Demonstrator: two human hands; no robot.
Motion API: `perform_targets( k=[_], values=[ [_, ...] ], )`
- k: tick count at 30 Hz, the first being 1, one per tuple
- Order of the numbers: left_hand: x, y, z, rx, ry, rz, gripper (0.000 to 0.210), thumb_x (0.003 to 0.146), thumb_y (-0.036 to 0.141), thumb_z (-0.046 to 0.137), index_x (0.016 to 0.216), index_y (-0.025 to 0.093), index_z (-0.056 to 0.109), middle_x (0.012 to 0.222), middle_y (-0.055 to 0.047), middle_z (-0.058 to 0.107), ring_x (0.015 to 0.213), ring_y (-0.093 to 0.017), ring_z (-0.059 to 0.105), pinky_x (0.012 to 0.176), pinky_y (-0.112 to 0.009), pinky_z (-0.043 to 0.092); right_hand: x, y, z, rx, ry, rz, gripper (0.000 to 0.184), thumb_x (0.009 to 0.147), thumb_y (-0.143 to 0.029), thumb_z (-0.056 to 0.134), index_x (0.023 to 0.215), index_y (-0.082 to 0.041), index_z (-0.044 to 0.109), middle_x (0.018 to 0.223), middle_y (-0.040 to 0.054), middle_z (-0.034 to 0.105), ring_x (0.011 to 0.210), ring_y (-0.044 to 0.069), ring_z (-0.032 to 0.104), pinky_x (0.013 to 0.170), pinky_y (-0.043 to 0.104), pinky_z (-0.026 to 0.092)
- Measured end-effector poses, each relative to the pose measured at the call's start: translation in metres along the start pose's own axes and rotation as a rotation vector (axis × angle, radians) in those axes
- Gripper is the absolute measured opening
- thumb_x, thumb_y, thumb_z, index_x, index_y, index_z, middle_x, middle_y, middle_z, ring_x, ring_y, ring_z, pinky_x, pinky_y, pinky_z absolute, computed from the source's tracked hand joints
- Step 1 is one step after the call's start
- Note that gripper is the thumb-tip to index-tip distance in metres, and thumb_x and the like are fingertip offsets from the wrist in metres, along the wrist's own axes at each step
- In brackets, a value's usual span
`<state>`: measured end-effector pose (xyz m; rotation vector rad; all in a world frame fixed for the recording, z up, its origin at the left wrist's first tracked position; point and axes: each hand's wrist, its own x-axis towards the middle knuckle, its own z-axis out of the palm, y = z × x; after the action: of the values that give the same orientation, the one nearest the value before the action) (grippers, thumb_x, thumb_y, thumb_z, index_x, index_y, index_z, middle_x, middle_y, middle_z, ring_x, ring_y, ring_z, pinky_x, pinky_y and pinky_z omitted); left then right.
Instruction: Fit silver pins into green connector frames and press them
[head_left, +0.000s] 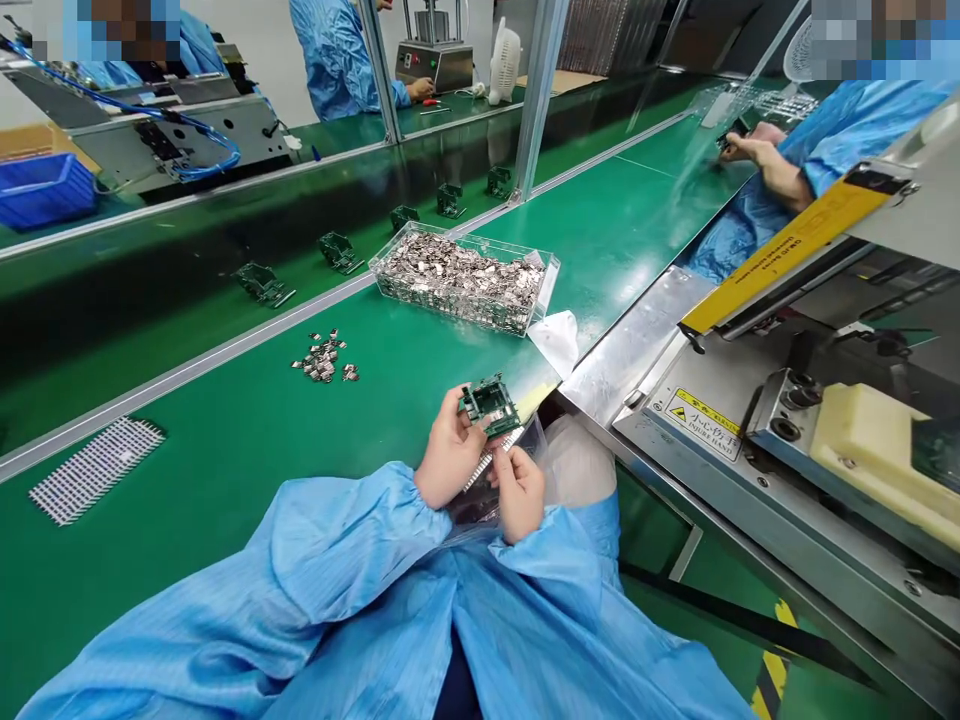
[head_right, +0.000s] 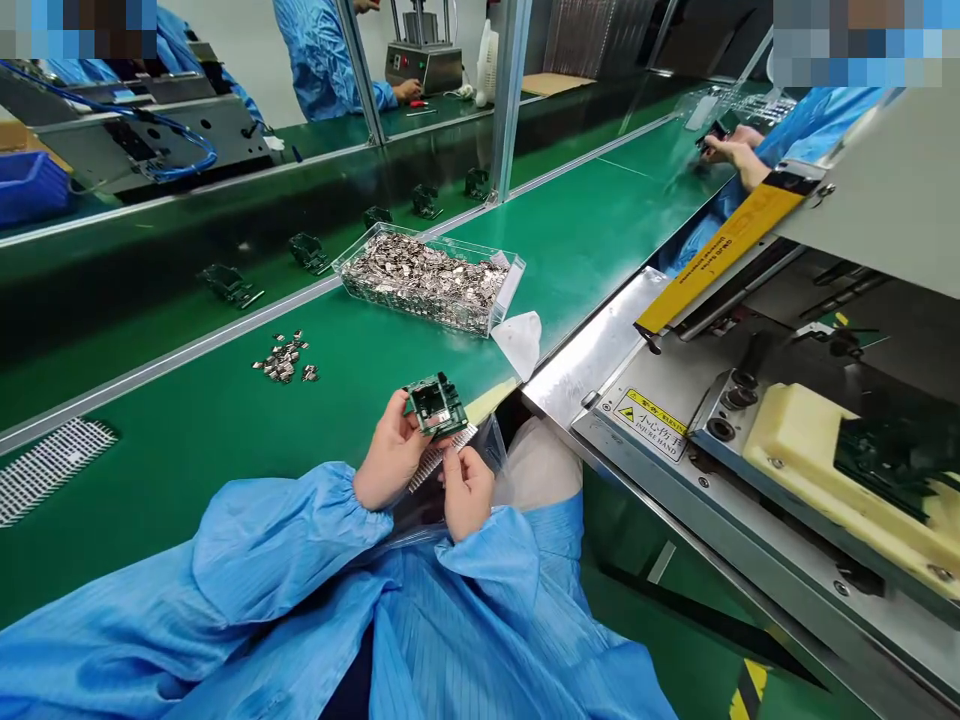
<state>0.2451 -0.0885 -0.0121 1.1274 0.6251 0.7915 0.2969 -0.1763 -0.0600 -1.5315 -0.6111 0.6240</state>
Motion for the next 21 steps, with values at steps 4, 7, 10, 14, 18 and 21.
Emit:
perform_targets(
  k=[4, 7, 10, 14, 18, 21],
  values=[
    [-0.016, 0.005, -0.012, 0.093, -0.004, 0.05, 0.049, 0.08, 0.042, 0.072, 0.115, 0.021, 0.045, 0.102, -0.005, 0.064, 0.09, -0.016, 0.065, 0.081, -0.028, 0.056, -0.01, 0.007, -0.001, -0.013, -0.041, -0.056, 0.048, 0.093, -0.056, 0.047, 0.064, -0.019, 0.055, 0.055, -0.0005, 0.053, 0.052, 0.013, 0.048, 0.051, 0.025, 0.038],
    [-0.021, 0.005, -0.012, 0.235, -0.023, 0.104, 0.042, 0.087, 0.04, 0.064, 0.12, 0.02, 0.046, 0.099, -0.004, 0.062, 0.085, -0.014, 0.061, 0.078, -0.026, 0.054, -0.008, 0.011, -0.005, -0.053, -0.077, -0.123, 0.048, 0.094, -0.055, 0.047, 0.062, -0.02, 0.054, 0.057, -0.0005, 0.052, 0.054, 0.014, 0.047, 0.054, 0.026, 0.037],
    [-0.022, 0.002, -0.012, 0.341, -0.029, 0.133, 0.039, 0.091, 0.036, 0.058, 0.125, 0.02, 0.046, 0.097, -0.004, 0.061, 0.082, -0.014, 0.059, 0.077, -0.026, 0.053, 0.0, 0.012, -0.012, -0.107, -0.131, -0.199, 0.05, 0.092, -0.057, 0.048, 0.057, -0.022, 0.05, 0.056, 0.0001, 0.049, 0.056, 0.015, 0.046, 0.057, 0.029, 0.038],
    [-0.019, 0.0, -0.013, 0.399, -0.029, 0.16, 0.037, 0.092, 0.032, 0.056, 0.126, 0.02, 0.047, 0.096, -0.004, 0.06, 0.081, -0.014, 0.059, 0.077, -0.026, 0.053, 0.007, 0.008, -0.023, -0.198, -0.243, -0.255, 0.044, 0.091, -0.049, 0.05, 0.056, -0.022, 0.052, 0.057, 0.0016, 0.051, 0.056, 0.016, 0.048, 0.058, 0.029, 0.039],
    [-0.017, 0.003, -0.012, 0.312, -0.028, 0.108, 0.041, 0.091, 0.037, 0.059, 0.126, 0.021, 0.045, 0.091, -0.003, 0.06, 0.08, -0.015, 0.06, 0.075, -0.027, 0.055, 0.009, 0.005, -0.033, -0.307, -0.335, -0.234, 0.035, 0.089, -0.036, 0.056, 0.057, -0.022, 0.058, 0.054, 0.0005, 0.056, 0.05, 0.015, 0.051, 0.051, 0.026, 0.037],
    [-0.016, 0.007, -0.01, 0.158, -0.035, 0.052, 0.045, 0.088, 0.042, 0.062, 0.124, 0.023, 0.042, 0.099, -0.004, 0.06, 0.084, -0.015, 0.062, 0.073, -0.029, 0.058, 0.01, -0.003, -0.045, -0.367, -0.365, -0.216, 0.027, 0.085, -0.033, 0.063, 0.059, -0.024, 0.066, 0.053, -0.0004, 0.063, 0.046, 0.016, 0.056, 0.048, 0.025, 0.039]
  ],
)
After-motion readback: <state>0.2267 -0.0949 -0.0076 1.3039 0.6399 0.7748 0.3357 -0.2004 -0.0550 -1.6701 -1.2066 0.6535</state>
